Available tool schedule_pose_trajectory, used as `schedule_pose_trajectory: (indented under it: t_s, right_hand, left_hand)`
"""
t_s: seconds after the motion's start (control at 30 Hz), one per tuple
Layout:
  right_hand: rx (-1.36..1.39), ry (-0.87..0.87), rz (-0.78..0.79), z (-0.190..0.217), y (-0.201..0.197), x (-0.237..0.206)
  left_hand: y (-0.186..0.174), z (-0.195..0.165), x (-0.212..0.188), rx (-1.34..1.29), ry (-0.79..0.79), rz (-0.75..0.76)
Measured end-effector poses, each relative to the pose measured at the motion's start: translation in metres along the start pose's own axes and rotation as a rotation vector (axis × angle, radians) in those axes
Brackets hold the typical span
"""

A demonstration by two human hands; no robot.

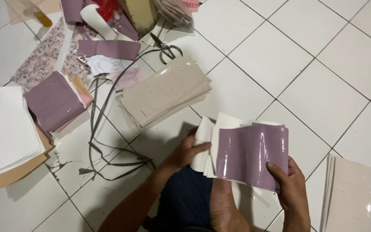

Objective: The person sits on a tiled floor and folds glossy pink sheets in half, stacking them with other folded sheets. They then sort through stacks of beige and white sheets, aligning and grouping them into piles on the floor.

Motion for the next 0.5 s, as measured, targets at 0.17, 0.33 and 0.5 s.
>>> schedule_pose_trajectory:
  t_s: [0.17,0.33,0.5]
  right_hand:
    - [-0.075,0.158,-0.061,-0.057,-0.025,-0.008]
    - [0.110,0.185,-0.094,-0.105,-0.076,-0.020]
    - [0.208,0.145,-0.200,-0.140,-0.117,-0.036]
  left_hand:
    - [-0.213,0.036,-0.023,-0.125,0.091,-0.984]
    - [-0.300,0.090,-0.027,-0.502,-0.329,-1.023]
    - [-0.284,0.064,0.007,-0.551,-0.344,-0.724]
Point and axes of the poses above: each hand's wrist, its own x-axis towards the middle knuckle, its own y-axis out of the palm, z = x × y, the point moved 9 cm from there along x, towards the middle knuckle, and after that the axes turned 10 degrees about -y, right-handed, at the moved point
